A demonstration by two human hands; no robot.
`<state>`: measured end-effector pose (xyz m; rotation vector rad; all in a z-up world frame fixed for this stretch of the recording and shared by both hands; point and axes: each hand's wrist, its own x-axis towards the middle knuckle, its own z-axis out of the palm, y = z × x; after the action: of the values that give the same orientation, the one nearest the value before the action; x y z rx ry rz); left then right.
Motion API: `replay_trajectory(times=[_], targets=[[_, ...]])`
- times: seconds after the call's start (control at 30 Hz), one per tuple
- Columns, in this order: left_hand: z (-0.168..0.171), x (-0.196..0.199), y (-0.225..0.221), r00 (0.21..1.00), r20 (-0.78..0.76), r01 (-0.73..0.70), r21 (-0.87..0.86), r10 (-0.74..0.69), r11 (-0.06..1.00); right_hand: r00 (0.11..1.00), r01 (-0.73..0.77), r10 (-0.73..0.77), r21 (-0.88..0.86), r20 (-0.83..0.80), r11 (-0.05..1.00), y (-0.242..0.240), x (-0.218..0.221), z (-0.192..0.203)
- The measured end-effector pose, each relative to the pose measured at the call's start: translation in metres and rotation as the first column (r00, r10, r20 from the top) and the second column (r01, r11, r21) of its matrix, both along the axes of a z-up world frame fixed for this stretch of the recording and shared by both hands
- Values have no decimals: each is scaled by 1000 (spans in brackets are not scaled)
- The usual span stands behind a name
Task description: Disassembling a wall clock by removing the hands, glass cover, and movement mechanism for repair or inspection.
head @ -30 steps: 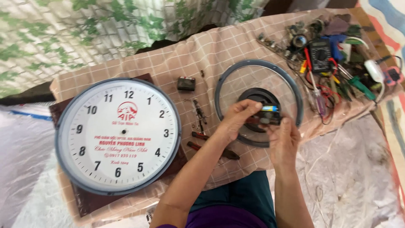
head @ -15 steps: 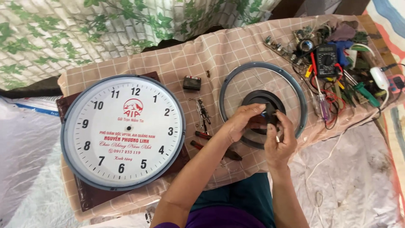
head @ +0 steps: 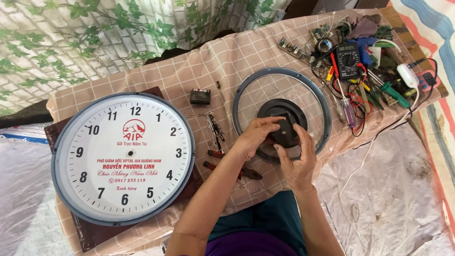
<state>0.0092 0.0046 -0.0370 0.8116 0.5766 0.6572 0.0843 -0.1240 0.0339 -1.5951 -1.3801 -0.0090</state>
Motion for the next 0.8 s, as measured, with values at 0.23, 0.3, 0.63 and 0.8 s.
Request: replay_trajectory(times=[0.23, 0.3, 0.63, 0.8], targets=[[40, -13, -9, 980, -80, -173, 92, 180, 981, 996, -88, 89, -47, 20, 995, 21, 4, 1], [27, -13, -8, 947, -117, -273, 192, 298, 943, 995, -85, 87, -63, 42, 994, 28, 4, -1], [61, -38, 7, 510, 79, -638, 702, 856, 315, 978, -206, 204, -80, -34, 975, 88, -4, -22], [45, -22, 3, 439, 262, -535, 845, 860, 15, 963, -257, 260, -47, 68, 965, 108, -9, -49]])
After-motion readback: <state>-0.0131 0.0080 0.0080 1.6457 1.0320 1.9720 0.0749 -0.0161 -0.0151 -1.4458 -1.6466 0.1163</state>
